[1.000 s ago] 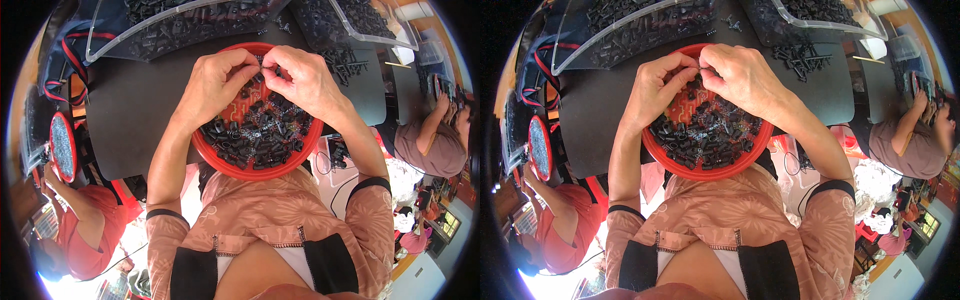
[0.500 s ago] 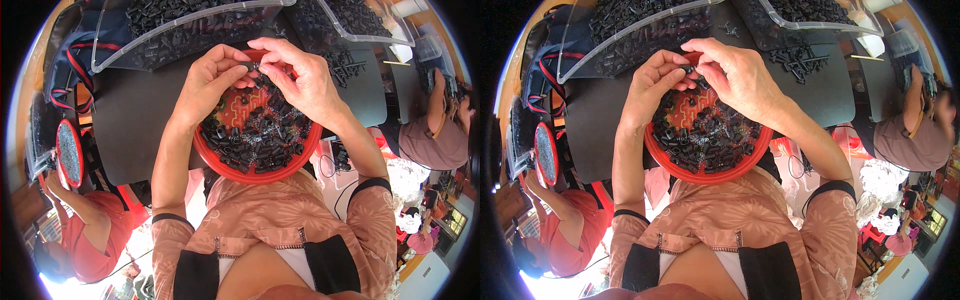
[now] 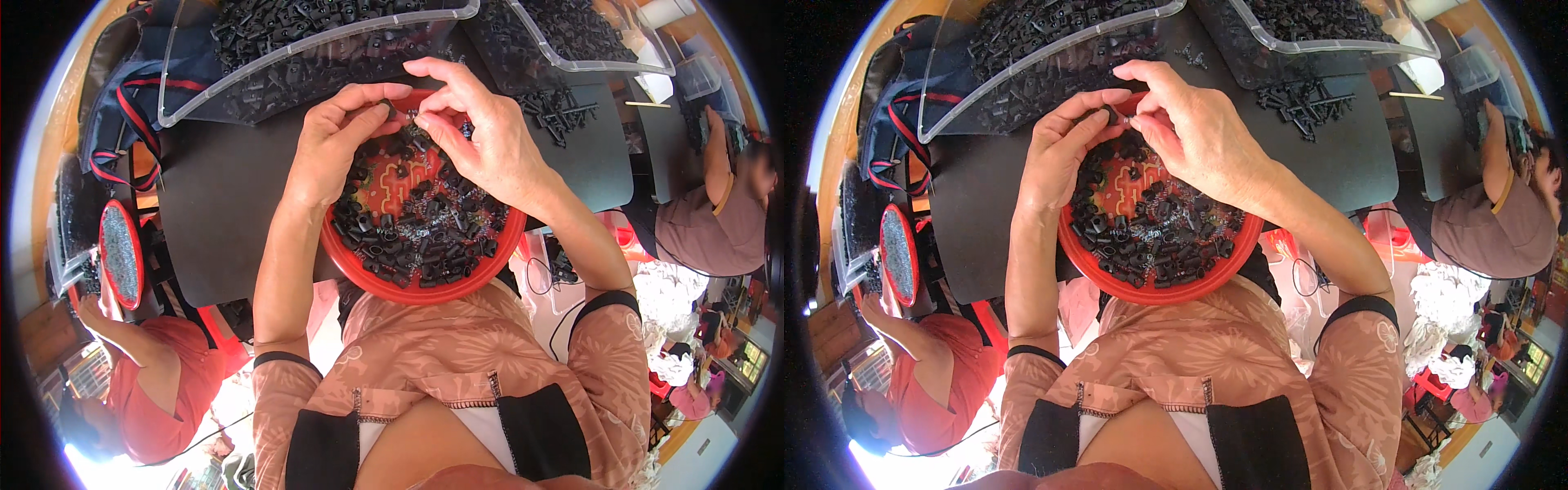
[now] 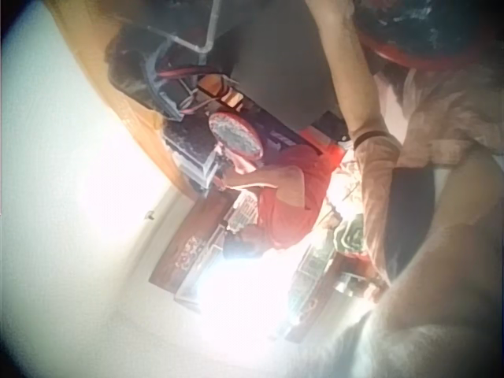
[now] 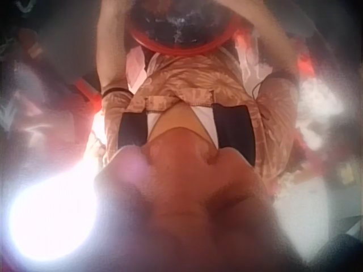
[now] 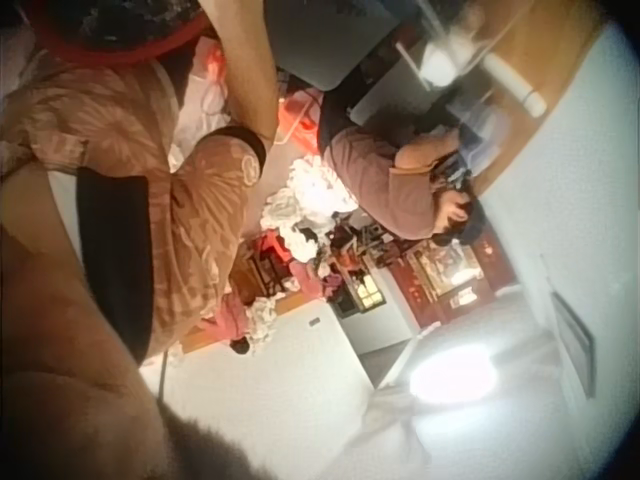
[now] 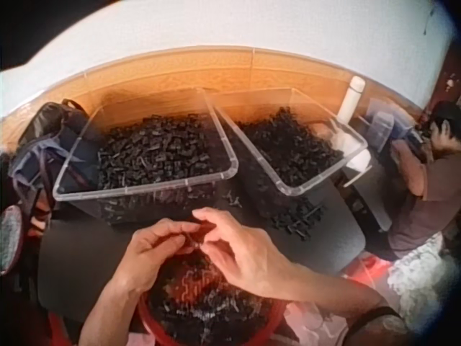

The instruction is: The person picks up a plastic cord lock and a metal spring from a red bowl, inserts the spring into the cord lock, and places the assembled piece back into the bowl. This process is repeated for several cord locks and springs.

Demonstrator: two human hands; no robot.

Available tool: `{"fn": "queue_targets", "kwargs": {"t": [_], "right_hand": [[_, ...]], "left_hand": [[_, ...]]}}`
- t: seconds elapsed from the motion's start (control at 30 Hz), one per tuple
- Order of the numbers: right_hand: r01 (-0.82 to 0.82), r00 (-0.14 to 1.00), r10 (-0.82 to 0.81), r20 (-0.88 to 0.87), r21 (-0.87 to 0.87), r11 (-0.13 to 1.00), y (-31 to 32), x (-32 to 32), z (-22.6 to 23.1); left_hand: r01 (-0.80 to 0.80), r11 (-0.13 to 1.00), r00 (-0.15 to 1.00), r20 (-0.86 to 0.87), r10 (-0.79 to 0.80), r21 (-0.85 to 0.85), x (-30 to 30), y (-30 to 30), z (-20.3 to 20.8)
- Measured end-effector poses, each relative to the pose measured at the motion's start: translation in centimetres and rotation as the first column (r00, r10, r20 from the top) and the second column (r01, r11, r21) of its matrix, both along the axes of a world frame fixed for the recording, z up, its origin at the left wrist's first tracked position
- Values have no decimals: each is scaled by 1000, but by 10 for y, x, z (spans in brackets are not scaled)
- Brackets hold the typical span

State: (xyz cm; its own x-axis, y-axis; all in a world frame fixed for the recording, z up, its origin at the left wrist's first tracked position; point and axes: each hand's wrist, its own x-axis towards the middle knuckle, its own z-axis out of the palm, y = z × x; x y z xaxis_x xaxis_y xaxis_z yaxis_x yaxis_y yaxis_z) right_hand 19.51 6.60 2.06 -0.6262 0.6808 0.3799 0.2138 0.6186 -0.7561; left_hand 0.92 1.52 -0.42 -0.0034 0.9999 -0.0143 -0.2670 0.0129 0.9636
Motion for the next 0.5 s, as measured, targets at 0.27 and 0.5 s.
{"fn": "queue_targets", "kwargs": {"t": [0.27,0.5], "right_hand": [[5,999,-2,-48,57,998,8,-4,-4],[-30,999,30,12,-25,999,7,-7,2]], "left_hand": [[-69,998,996,-58,69,8,-1,2,4],[-25,1000,983,-181,24,-4,-1,0,3]]}}
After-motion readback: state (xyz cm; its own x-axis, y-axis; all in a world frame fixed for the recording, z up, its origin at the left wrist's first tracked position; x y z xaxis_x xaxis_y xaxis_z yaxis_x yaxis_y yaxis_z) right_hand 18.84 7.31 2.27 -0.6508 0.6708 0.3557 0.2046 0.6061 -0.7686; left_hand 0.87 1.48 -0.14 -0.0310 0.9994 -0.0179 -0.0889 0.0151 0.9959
